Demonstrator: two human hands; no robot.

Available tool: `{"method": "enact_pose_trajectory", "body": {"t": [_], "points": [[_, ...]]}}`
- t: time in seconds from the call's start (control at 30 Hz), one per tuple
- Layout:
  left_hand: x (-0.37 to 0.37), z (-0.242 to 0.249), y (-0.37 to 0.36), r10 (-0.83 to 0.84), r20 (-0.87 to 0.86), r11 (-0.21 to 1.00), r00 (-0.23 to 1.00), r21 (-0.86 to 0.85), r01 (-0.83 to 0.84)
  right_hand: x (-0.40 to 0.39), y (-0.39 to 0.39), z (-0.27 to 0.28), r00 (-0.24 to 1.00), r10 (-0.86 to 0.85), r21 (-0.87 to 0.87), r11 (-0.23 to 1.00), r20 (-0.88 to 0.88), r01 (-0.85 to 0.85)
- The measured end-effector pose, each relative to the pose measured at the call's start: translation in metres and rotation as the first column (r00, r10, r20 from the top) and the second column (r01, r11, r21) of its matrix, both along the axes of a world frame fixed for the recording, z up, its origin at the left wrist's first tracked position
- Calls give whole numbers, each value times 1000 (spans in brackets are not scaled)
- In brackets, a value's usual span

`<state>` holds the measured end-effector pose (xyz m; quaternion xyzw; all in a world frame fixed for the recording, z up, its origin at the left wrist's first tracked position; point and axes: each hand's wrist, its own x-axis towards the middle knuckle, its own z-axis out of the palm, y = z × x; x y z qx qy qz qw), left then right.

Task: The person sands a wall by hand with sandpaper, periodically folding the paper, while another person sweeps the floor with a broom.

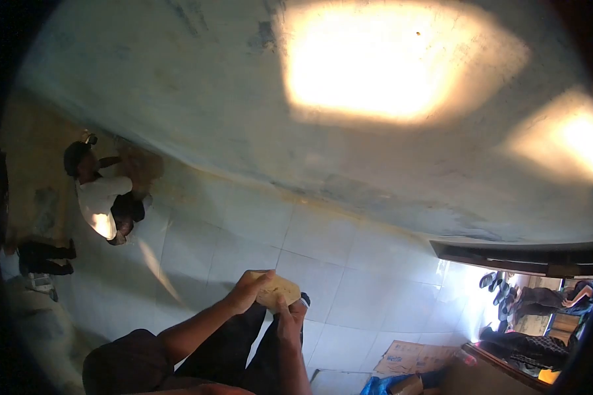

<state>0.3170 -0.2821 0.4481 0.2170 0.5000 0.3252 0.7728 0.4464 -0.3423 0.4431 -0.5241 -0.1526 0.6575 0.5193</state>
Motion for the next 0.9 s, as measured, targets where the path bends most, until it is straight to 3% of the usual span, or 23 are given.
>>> {"method": "enact_pose_trajectory", "body": {"t": [0.1, 0.2, 0.3, 0.4, 0.5, 0.6, 0.7, 0.73, 0.83, 0.9], "points": [[-12, 3, 8, -142, 17, 990, 990, -10, 142, 5, 5, 7, 946, 74, 23, 996, 316, -85], [-17, 16, 2, -198, 176, 970, 964, 177, 167, -7, 10, 14, 933, -75, 19, 997, 353, 73], [-13, 12, -7, -200, 131, 955, 971, 248, 163, -11, 16, 27, 924, -65, -37, 996, 376, 85], [-12, 0, -12, -157, 89, 957, 984, 259, 129, 1, 12, 24, 986, 12, -68, 998, 168, -1], [-27, -4, -4, -312, -24, 879, 950, 371, 299, 9, 9, 21, 965, 53, 58, 998, -258, -39], [-41, 13, 9, -428, -55, 838, 902, 349, 419, 18, 5, 1, 921, 276, 158, 958, -275, -240], [-49, 8, 14, -510, -135, 753, 849, 406, 517, 11, 2, -2, 902, 325, -60, 933, -285, -355], [-51, 8, 16, -533, -175, 721, 828, 417, 553, 6, 4, 1, 926, 227, -94, 960, -302, -266], [-49, 21, 16, -390, 106, 903, 915, 238, 358, -13, 9, 7, 957, -44, -127, 992, -288, 8], [-38, 15, 3, -111, 414, 993, 904, 76, 87, -21, 8, 4, 955, -186, -30, 982, -229, 184]]}}
